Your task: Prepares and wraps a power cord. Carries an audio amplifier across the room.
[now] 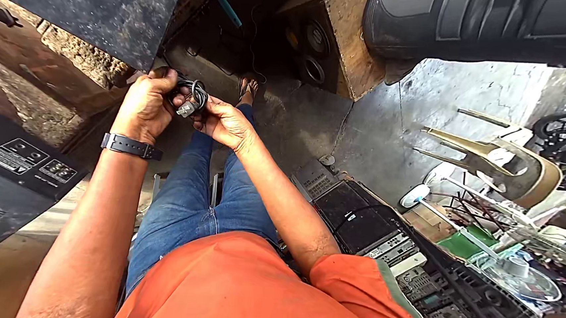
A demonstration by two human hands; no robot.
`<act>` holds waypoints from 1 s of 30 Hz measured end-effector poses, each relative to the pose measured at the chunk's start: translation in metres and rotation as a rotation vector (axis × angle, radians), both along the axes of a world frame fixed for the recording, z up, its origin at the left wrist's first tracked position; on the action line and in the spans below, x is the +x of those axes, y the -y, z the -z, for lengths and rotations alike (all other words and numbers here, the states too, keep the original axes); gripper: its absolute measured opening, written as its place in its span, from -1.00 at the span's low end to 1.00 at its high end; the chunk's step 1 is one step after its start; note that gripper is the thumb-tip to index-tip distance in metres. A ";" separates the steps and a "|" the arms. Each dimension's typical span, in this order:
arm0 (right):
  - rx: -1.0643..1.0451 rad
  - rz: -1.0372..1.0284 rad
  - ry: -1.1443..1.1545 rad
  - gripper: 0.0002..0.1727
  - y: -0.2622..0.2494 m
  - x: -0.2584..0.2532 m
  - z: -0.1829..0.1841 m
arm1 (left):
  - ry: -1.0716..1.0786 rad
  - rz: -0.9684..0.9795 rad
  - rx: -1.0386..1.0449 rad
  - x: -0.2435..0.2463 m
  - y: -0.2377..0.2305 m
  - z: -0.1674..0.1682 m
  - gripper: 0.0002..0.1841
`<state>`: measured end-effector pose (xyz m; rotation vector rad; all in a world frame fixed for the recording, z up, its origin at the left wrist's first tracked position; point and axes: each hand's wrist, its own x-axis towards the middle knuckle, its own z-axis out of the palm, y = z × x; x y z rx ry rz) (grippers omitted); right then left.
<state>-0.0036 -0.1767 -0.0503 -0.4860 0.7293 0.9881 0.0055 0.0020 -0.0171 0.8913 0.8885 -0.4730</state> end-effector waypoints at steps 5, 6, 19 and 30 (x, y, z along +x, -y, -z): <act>-0.217 -0.043 0.103 -0.71 -0.006 0.004 -0.006 | 0.176 0.182 -0.026 -0.014 0.001 0.010 -0.58; -0.249 -0.067 0.159 -0.56 -0.006 0.006 -0.009 | 0.200 0.185 -0.020 -0.015 0.001 0.012 -0.59; -0.332 -0.154 0.256 -0.45 0.012 0.010 -0.042 | 0.166 0.071 0.162 -0.011 0.022 0.023 -0.72; -0.575 -0.356 0.213 0.00 -0.022 0.019 -0.048 | -0.043 -0.060 0.094 -0.007 0.028 0.026 -0.71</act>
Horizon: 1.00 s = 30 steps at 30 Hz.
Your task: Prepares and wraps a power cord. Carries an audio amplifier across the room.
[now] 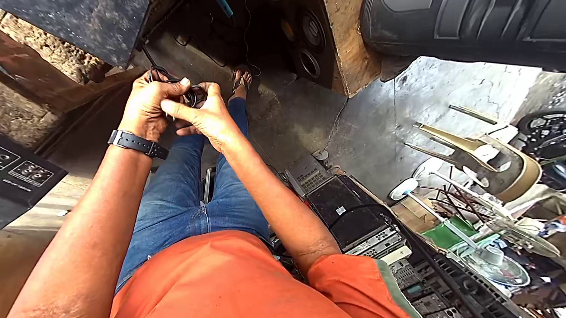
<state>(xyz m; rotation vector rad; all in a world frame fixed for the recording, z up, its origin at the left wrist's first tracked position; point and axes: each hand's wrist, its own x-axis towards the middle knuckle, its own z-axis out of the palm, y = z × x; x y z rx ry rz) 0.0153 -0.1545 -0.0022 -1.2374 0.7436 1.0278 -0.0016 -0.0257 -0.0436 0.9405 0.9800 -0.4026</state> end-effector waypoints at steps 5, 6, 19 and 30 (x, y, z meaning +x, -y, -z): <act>0.011 -0.167 -0.024 -0.03 0.011 0.001 -0.010 | 0.082 0.132 0.186 -0.001 0.002 0.012 -0.65; -0.020 -0.198 -0.026 -0.04 0.010 -0.002 -0.011 | 0.112 0.134 0.208 -0.003 0.002 0.015 -0.62; 0.150 -0.168 0.025 -0.52 0.020 -0.056 -0.079 | 0.341 0.169 0.547 -0.004 0.013 0.044 -0.51; -0.007 -0.485 0.455 -0.56 0.070 -0.050 -0.019 | 0.117 0.452 0.627 -0.016 0.002 -0.005 -0.47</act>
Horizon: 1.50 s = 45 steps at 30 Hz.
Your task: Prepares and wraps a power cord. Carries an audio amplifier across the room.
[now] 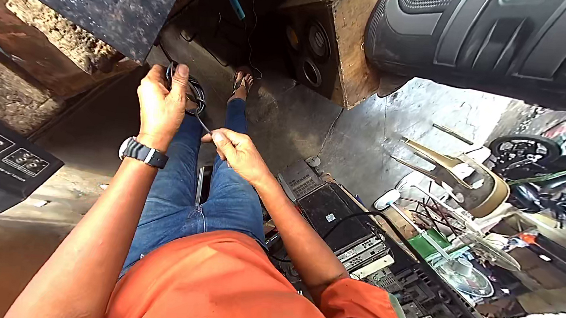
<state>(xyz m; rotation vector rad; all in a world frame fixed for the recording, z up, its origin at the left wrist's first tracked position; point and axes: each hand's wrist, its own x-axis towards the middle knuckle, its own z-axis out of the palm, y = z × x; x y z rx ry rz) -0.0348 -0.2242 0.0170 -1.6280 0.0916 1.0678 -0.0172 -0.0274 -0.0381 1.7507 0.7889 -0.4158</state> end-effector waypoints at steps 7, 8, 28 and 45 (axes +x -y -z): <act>0.390 -0.151 -0.285 -0.65 -0.024 -0.006 0.052 | -0.050 -0.142 -0.241 0.001 -0.004 -0.024 -0.57; 0.347 -0.160 -0.244 -0.69 -0.033 0.002 0.062 | -0.075 -0.126 -0.260 0.003 -0.008 -0.024 -0.57; 0.265 0.373 -0.015 -0.68 -0.074 0.031 0.070 | 0.127 0.286 0.162 -0.021 -0.043 0.001 -0.48; 0.069 0.276 0.084 -0.66 -0.101 0.037 0.053 | 0.099 -0.257 -0.146 -0.053 -0.019 -0.015 -0.75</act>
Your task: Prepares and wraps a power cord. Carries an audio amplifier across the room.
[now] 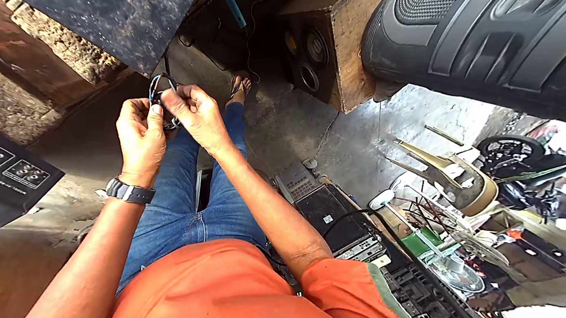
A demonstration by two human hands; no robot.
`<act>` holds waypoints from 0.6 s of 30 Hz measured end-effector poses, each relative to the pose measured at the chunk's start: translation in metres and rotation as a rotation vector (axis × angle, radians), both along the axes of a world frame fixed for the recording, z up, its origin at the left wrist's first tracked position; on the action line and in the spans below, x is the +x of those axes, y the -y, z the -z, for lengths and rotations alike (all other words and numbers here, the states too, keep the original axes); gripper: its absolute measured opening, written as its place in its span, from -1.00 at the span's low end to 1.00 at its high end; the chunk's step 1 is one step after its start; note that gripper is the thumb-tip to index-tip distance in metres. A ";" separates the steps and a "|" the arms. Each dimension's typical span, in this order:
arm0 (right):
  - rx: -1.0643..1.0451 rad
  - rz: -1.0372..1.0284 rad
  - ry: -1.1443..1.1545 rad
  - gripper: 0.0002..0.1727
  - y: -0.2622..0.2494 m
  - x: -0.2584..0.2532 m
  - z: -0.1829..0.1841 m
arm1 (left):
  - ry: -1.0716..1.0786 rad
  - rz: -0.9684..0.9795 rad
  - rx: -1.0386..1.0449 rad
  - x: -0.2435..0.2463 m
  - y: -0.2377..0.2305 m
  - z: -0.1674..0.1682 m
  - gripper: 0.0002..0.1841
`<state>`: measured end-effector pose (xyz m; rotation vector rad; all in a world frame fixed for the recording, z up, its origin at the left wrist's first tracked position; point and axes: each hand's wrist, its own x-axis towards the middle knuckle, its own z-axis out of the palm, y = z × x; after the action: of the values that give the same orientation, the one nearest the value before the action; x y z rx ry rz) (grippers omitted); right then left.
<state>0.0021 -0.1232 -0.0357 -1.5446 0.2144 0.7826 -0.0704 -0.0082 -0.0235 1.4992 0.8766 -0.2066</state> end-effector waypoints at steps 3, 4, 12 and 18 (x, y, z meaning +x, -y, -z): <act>-0.122 -0.160 0.115 -0.58 0.005 0.003 0.002 | 0.005 0.057 0.055 0.001 0.003 -0.001 -0.71; -0.149 -0.178 0.141 -0.67 0.007 0.005 0.005 | -0.005 0.069 0.034 0.002 0.003 -0.001 -0.70; 0.192 0.094 -0.129 -0.64 0.020 0.004 0.023 | 0.002 -0.186 -0.372 0.004 -0.001 0.010 -0.84; 0.312 0.243 -0.095 -0.61 0.024 -0.004 0.036 | 0.068 -0.282 -0.709 0.001 -0.002 0.013 -0.86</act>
<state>-0.0016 -0.1475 -0.0718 -1.1631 0.3273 0.6626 -0.0698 -0.0059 -0.0364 0.7128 0.8313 -0.2255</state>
